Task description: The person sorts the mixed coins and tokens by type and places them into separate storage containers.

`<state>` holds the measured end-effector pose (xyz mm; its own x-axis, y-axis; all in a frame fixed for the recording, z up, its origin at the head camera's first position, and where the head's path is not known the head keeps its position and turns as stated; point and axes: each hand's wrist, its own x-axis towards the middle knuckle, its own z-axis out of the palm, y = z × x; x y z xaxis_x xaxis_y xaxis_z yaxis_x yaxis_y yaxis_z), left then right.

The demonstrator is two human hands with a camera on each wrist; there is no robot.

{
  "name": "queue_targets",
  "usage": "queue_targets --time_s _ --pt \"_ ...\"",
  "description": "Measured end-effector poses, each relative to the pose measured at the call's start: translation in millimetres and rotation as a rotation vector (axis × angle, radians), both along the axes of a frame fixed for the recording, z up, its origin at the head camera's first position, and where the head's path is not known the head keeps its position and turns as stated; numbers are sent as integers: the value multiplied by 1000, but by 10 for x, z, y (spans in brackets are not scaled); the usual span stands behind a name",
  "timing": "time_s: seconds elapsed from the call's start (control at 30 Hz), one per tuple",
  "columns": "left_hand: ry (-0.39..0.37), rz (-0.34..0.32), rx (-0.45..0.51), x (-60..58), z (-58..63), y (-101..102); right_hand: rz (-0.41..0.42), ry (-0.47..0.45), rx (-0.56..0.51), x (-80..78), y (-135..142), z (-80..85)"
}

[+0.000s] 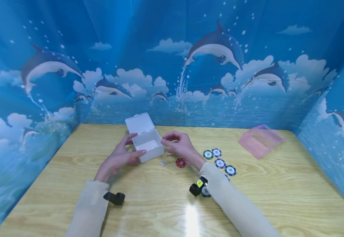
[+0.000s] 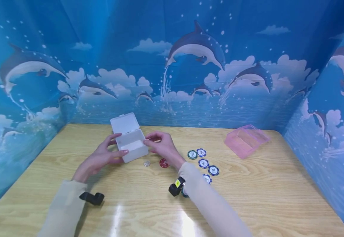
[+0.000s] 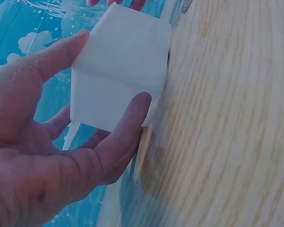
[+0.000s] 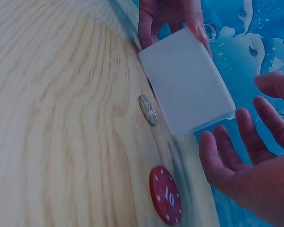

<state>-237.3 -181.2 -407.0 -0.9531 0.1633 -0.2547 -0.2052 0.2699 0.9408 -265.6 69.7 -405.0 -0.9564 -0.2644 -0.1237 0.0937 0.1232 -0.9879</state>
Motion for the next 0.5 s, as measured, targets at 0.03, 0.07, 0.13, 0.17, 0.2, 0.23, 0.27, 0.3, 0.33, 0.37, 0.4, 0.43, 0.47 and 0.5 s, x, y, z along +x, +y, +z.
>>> queue_targets --time_s 0.03,0.07,0.13,0.17,0.2,0.23,0.27,0.3,0.33,0.37,0.4,0.43,0.47,0.5 --pt "-1 1 -3 -1 -2 0 14 11 17 8 19 0" --pt "-2 0 -4 -1 -3 -1 27 24 33 19 38 2" --pt "-3 -1 -7 -4 -3 -2 46 52 68 40 72 7" --pt "-3 -1 -7 -6 -3 -3 54 68 86 51 85 10" --pt "-3 -2 -8 -7 -3 -4 61 82 102 62 96 13" --pt "-4 -2 -12 -8 -3 -6 70 95 118 73 107 13" --pt "-3 -3 -14 -7 -1 -7 79 109 134 84 115 14" --pt "-3 -3 -16 -8 -2 -8 88 119 153 94 124 13" --pt "-3 -3 -16 -9 -2 -11 102 131 174 105 135 15" --pt "-2 -3 -16 -11 -3 -13 116 143 195 115 147 14" --pt "-1 -4 -17 -12 -5 -14 132 156 216 124 160 10" --pt "0 -5 -18 -14 -7 -15 150 169 237 134 174 5" --pt "1 -6 -14 -15 -9 -16 168 181 259 141 188 -1" --pt "0 -7 -12 -17 -10 -16 186 194 285 149 202 -6"
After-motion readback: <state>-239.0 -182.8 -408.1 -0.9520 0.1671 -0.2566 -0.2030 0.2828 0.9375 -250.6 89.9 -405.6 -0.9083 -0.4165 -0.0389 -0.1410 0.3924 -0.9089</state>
